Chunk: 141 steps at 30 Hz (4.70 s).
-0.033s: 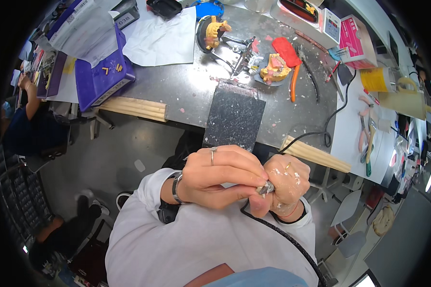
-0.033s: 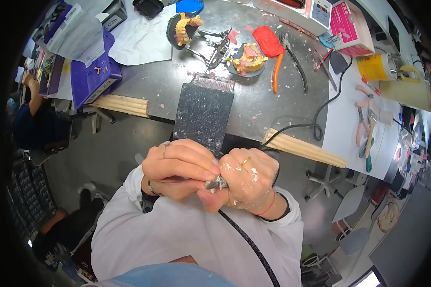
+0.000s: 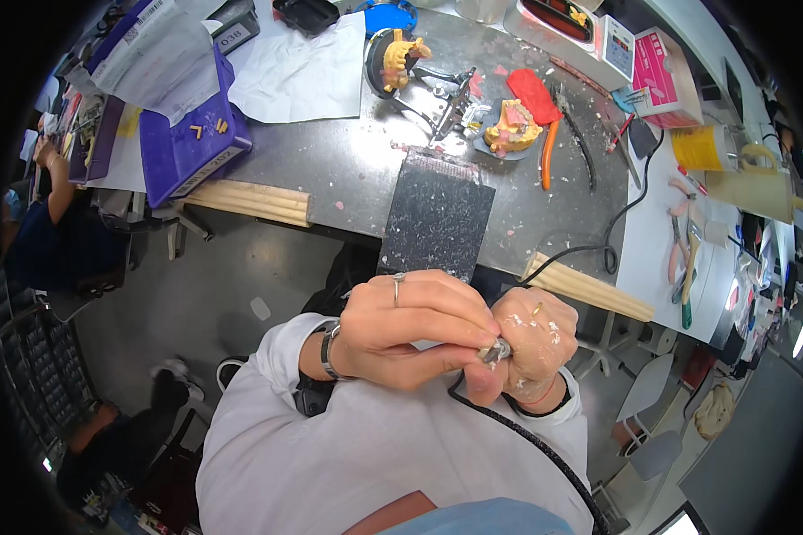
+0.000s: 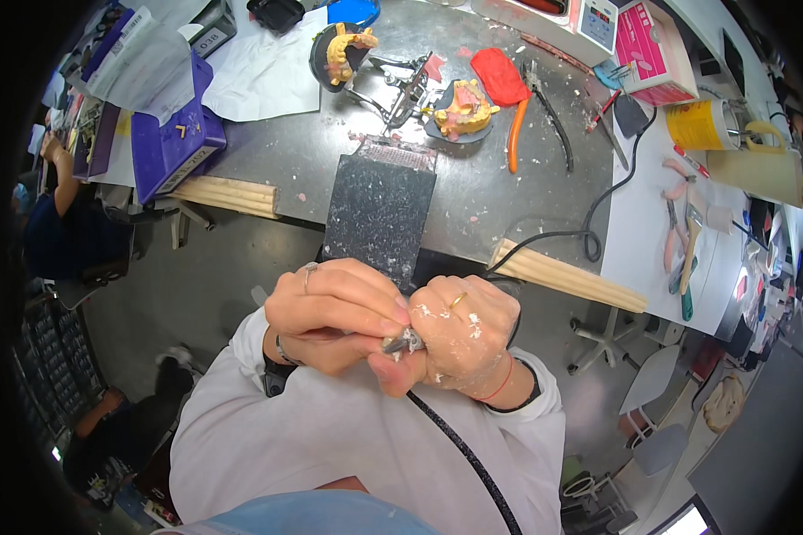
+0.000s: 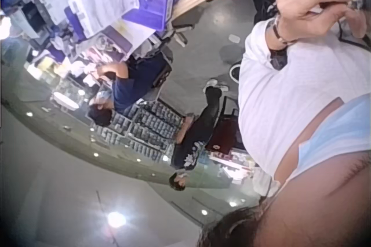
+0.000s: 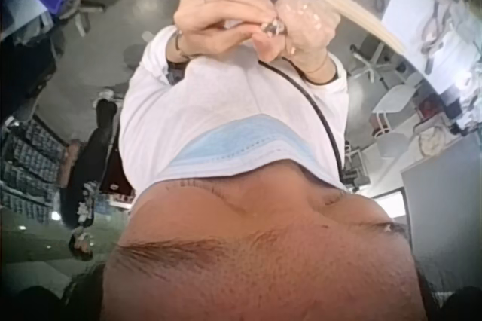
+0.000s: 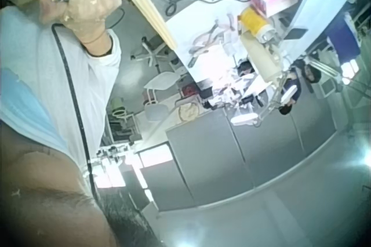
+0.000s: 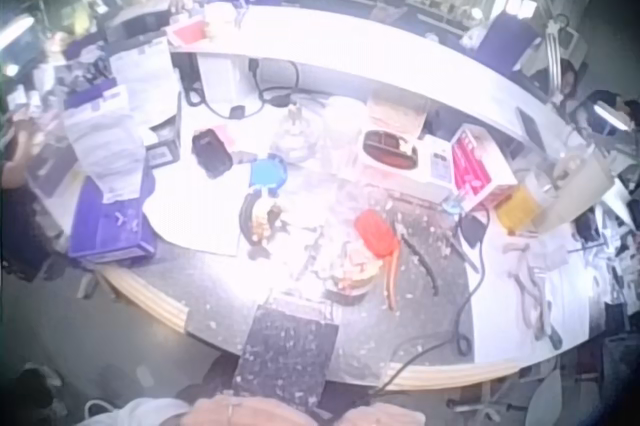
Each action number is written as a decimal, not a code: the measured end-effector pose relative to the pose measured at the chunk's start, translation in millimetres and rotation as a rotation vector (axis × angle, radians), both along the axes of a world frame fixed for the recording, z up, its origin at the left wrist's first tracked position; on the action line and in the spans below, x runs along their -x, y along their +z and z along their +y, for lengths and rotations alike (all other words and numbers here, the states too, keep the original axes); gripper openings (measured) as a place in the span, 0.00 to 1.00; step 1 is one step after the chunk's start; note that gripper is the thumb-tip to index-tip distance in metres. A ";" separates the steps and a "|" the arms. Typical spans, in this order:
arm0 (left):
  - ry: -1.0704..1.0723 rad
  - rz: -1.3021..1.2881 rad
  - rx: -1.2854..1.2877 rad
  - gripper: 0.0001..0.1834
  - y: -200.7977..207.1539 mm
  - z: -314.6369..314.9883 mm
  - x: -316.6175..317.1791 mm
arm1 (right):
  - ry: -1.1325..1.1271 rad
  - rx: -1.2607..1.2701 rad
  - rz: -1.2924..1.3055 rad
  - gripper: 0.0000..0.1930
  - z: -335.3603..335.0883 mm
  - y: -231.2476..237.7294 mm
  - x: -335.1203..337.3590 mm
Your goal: Refining and fitting dental prosthetic models using hand tools and a rotary grinder in a laboratory setting.
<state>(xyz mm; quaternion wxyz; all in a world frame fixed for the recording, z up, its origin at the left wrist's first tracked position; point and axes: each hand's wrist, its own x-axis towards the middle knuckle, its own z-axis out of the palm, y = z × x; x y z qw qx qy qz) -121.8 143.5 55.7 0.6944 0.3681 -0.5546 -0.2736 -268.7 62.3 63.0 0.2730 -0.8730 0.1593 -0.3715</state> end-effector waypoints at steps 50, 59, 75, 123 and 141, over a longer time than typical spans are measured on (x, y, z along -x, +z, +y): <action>-0.483 0.724 -0.543 0.06 2.9 16.8 -2.5 | 0.103 0.040 -0.017 0.21 4.2 21.1 22.2; -0.006 -0.200 -0.261 0.11 20.4 18.0 -7.4 | 0.014 -0.139 0.109 0.27 3.2 18.4 19.8; 0.084 -0.346 -0.167 0.12 31.0 20.8 1.0 | -0.005 0.028 0.200 0.30 9.9 14.7 21.7; -0.551 0.600 -0.506 0.11 2.2 15.5 13.1 | 0.172 -0.316 -0.067 0.19 7.8 30.5 31.4; -0.016 -0.050 -0.137 0.12 10.6 11.5 10.0 | -0.015 -0.120 0.010 0.29 8.2 3.8 20.0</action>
